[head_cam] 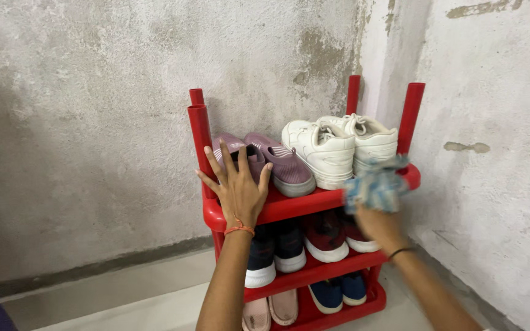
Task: The person wipes a red plastic shoe rack with a cloth, then places several pairs of shoes onto the shelves. The person continues to wipe the rack after the shoes are arranged.
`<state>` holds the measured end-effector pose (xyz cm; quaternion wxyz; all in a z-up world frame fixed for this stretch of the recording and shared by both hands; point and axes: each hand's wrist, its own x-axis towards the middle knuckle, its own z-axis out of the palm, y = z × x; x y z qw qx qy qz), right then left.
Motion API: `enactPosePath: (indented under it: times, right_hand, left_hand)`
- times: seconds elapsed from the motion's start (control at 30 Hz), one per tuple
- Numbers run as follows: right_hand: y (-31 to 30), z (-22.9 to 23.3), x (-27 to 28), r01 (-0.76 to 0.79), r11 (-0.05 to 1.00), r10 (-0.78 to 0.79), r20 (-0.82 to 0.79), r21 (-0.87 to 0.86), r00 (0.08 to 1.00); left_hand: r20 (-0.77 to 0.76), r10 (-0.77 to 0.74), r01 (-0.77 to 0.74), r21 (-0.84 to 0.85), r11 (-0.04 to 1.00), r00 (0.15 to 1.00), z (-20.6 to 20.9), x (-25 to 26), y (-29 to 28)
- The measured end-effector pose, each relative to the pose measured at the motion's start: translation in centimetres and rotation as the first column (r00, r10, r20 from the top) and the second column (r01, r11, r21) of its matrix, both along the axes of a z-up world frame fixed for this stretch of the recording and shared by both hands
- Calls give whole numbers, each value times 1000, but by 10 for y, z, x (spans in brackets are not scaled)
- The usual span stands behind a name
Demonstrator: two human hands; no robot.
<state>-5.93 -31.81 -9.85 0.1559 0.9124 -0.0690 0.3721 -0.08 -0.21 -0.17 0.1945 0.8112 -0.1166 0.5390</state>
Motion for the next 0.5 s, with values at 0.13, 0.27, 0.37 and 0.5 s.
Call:
enactPosePath:
  times: [0.13,0.27,0.37,0.5]
  right_hand:
    - [132,3,-14,-458,885,395,387,84,833]
    - [198,16,-14,-637,771,587,381,5,714]
    - [182,17,-2,-721,690,695,329,-59,639]
    - [100,10,18,-658,745,664,206,-108,719]
  left_hand:
    - [15,-160,161,-109,981,987,2,-3,6]
    - [73,-291,300,-211,930,954,1,-7,14]
    - [97,-281,296,-206,933,955,2,-7,15]
    - [100,-258,273,-202,940,961,1,-6,15]
